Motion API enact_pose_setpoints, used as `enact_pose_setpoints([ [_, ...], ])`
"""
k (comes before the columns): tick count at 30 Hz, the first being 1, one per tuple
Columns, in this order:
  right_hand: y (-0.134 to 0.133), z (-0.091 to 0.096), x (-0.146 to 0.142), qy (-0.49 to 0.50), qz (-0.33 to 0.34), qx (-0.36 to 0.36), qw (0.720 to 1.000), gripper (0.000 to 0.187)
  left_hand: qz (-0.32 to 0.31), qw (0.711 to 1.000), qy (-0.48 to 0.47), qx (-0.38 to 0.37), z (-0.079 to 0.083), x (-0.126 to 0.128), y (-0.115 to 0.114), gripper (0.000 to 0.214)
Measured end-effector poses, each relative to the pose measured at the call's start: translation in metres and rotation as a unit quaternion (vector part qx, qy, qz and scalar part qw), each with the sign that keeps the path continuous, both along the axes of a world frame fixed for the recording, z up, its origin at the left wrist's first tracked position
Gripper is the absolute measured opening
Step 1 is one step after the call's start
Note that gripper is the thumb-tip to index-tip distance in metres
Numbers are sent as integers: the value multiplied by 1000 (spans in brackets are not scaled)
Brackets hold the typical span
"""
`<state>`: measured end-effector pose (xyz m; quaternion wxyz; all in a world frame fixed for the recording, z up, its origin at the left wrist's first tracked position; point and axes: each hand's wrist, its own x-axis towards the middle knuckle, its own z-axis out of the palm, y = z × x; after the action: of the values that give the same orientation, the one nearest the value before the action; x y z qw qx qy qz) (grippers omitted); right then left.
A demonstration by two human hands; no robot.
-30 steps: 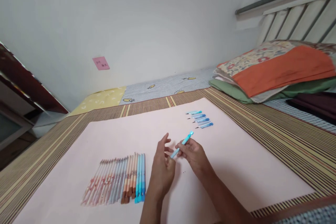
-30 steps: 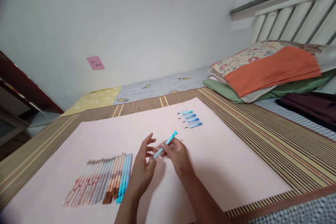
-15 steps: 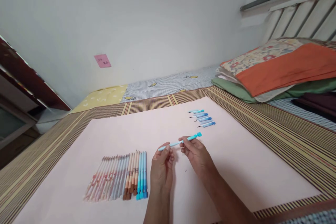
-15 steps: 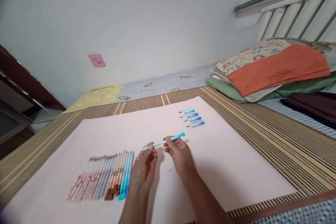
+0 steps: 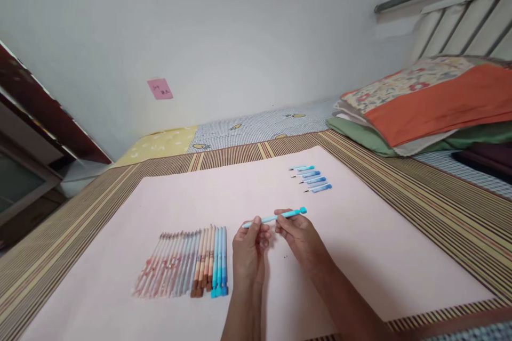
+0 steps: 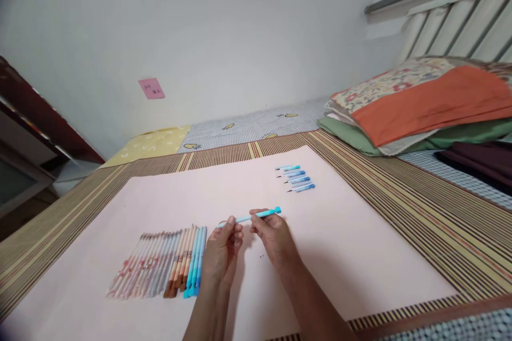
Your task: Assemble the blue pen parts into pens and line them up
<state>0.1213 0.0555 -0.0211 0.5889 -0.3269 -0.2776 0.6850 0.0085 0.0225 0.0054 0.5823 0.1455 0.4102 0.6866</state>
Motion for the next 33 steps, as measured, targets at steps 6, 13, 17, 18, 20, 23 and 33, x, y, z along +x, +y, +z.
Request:
enact_pose_setpoints([
  [6,1,-8,0,-25,-1,22,999,40,12,998,44,-35,0,2,1,48],
  [13,2,-6,0,-2,-1,31,1000,39,14,996,76,47,1,4,-2,35],
  [17,-2,3,-1,46,21,24,998,35,5,992,81,92,-4,5,-2,26],
  [18,-3,4,-1,50,25,19,998,35,4,992,82,100,-7,5,-2,26],
  [20,-3,4,0,54,30,9,998,33,0,990,84,116,-10,5,-2,27],
  [23,-3,4,1,58,31,-1,998,32,-14,988,88,126,-13,5,-3,28],
  [33,-2,6,0,50,11,-3,999,32,-12,991,67,113,-11,14,-3,32],
])
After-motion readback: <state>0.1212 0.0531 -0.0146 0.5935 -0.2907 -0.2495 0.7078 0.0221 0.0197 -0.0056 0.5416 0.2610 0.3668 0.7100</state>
